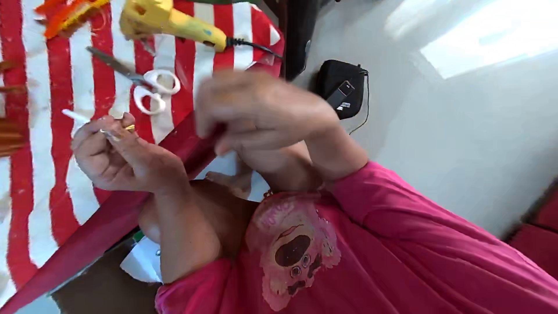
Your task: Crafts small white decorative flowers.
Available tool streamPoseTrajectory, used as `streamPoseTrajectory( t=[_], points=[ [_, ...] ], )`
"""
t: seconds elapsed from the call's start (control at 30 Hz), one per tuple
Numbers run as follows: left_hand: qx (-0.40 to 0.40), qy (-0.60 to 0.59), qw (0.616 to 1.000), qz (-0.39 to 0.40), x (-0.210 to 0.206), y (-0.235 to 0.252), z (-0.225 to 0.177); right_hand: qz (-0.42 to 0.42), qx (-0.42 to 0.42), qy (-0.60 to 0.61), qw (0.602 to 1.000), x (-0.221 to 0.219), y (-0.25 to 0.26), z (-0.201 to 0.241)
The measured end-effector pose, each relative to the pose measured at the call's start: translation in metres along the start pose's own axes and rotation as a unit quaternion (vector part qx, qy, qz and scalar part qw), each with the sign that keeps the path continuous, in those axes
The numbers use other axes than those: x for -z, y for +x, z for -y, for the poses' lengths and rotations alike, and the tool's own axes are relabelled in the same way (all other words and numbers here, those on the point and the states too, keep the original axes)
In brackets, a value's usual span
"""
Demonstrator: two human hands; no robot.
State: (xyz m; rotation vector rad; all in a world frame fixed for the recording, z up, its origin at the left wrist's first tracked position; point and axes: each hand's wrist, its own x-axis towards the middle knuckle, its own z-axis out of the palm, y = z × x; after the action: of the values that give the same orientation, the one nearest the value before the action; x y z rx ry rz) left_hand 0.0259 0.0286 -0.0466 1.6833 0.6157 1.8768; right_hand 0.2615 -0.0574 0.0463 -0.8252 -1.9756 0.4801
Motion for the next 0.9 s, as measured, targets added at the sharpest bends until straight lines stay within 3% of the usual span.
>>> streamPoseTrajectory(
  t=[0.1,0.23,0.33,0.43,0.53,0.57,0.63,0.73,0.8,0.9],
  points=[
    [0.015,0.021,1.000,0.003,-0.010,-0.001,0.003,0.067,-0.110,0.037,0.991,-0.032,-0.066,-0.048],
    [-0.009,0.049,0.999,0.001,-0.017,-0.002,0.004,-0.075,-0.193,0.195,0.959,-0.065,-0.129,-0.117],
    [-0.026,0.060,0.998,0.010,-0.021,-0.002,0.004,-0.098,-0.368,0.307,0.872,-0.077,-0.157,-0.136],
    [-0.034,0.066,0.997,0.012,-0.022,-0.003,0.004,-0.077,-0.586,0.356,0.724,-0.104,-0.198,-0.147],
    [-0.044,0.074,0.996,0.018,-0.021,-0.002,0.007,-0.023,-0.650,0.350,0.675,-0.143,-0.261,-0.178],
    [-0.046,0.077,0.996,0.019,-0.021,-0.003,0.007,-0.002,-0.653,0.343,0.676,-0.149,-0.270,-0.184],
    [-0.041,0.080,0.996,0.021,-0.022,-0.003,0.005,0.005,-0.664,0.333,0.670,-0.132,-0.238,-0.163],
    [-0.030,0.083,0.995,0.040,-0.020,-0.002,0.004,-0.079,-0.625,0.398,0.668,-0.106,-0.187,-0.141],
    [-0.026,0.074,0.995,0.057,-0.017,-0.002,0.004,-0.093,-0.547,0.409,0.724,-0.090,-0.168,-0.134],
    [0.012,0.004,0.999,0.050,-0.018,0.004,-0.005,-0.088,-0.425,0.328,0.839,-0.058,-0.138,-0.115]
  ],
)
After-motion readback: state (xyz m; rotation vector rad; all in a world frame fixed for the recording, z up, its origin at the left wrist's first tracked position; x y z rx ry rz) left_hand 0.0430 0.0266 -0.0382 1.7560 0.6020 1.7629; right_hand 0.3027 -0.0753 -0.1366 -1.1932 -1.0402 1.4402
